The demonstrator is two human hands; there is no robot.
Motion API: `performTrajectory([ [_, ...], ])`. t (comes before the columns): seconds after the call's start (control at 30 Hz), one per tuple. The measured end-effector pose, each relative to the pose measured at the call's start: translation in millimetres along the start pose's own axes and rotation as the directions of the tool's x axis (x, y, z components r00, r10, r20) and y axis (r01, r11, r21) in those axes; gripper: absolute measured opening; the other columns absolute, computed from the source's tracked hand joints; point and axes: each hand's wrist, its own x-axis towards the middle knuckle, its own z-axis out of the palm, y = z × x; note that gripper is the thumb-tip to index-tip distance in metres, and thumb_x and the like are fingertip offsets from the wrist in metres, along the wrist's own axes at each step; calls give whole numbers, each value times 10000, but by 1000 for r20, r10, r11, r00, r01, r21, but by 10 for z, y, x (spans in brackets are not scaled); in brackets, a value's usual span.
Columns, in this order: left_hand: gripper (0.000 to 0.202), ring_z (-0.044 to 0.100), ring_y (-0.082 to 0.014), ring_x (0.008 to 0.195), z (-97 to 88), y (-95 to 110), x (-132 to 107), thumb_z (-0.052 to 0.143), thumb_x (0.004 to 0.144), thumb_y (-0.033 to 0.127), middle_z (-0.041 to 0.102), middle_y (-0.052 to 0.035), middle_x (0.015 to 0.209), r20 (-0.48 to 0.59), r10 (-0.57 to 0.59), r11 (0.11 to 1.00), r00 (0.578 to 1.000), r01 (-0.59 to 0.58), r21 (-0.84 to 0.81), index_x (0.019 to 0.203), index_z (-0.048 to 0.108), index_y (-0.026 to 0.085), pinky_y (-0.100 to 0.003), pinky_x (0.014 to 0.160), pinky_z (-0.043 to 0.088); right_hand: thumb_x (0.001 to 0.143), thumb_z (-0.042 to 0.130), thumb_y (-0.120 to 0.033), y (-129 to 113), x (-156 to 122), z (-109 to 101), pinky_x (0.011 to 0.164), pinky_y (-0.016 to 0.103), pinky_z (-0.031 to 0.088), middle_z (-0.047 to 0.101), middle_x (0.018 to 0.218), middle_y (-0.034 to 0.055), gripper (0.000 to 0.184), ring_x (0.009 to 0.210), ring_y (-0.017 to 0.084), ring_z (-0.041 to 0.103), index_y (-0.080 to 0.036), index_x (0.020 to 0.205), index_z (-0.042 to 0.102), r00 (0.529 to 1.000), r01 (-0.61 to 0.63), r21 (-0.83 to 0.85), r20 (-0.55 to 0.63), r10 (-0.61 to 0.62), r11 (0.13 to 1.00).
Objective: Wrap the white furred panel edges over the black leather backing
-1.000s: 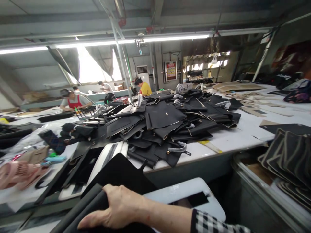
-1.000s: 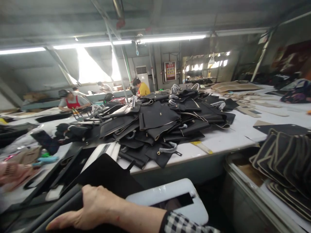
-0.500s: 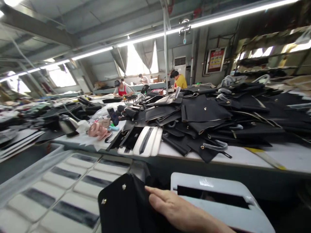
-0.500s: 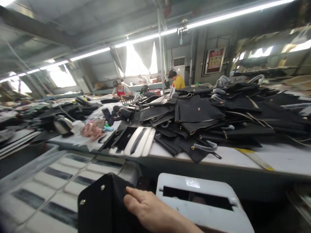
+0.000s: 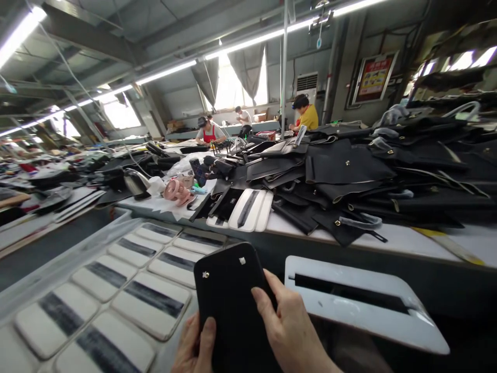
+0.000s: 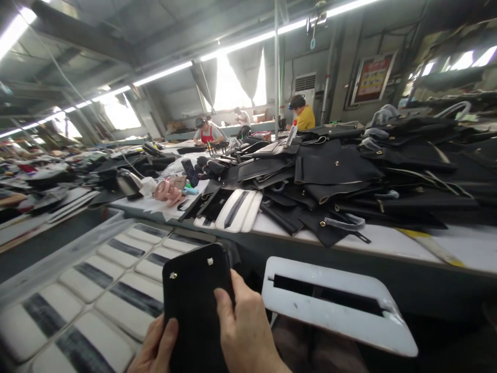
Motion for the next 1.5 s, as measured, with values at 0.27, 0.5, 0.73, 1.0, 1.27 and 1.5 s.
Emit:
performTrajectory([
  [0.27,565,596,-208,831,142,95,-4,653,697,723,651,-7,852,137,-13,997,991,3,72,873,716,189,-259,698,464,947,471,-413,338,55,-23,588,271,361,573,691,5,311,635,153,474,-186,755,561,975,-151,-38,-171,142,988],
  [0.5,528,572,-185,761,220,83,-161,631,737,710,614,17,781,117,-58,997,991,51,60,830,697,195,-258,680,436,951,472,-426,323,-12,-36,571,281,279,464,612,-33,316,580,132,374,-207,723,477,965,-181,-170,-222,141,969],
  [0.73,457,570,-173,790,276,58,-299,651,788,631,610,13,824,170,-5,1000,985,1,24,881,727,190,-239,735,438,940,481,-496,554,-64,-187,546,262,295,403,608,-40,409,582,114,335,-195,665,455,962,-143,-71,-245,122,987],
  [1.0,518,640,-229,863,541,93,-144,601,856,585,685,-80,951,305,99,995,947,-90,-45,1147,673,162,-298,763,512,869,568,-603,666,-115,-455,565,271,442,599,678,32,457,633,174,526,-167,749,634,977,-114,156,-161,139,981],
  [1.27,502,602,-185,632,634,100,-87,595,826,643,667,-37,703,339,-2,995,941,34,-90,891,679,153,-258,587,478,869,566,-616,693,-111,-454,546,268,440,592,649,24,471,604,169,528,-165,763,650,973,-135,153,-165,160,979],
  [1.5,798,523,-309,1246,128,463,579,747,719,514,536,-87,1387,440,309,946,843,-322,-48,1415,437,275,-414,1035,426,877,558,-599,647,-230,-98,553,233,402,609,678,26,429,616,152,530,-194,783,665,995,-89,-58,-56,86,994],
])
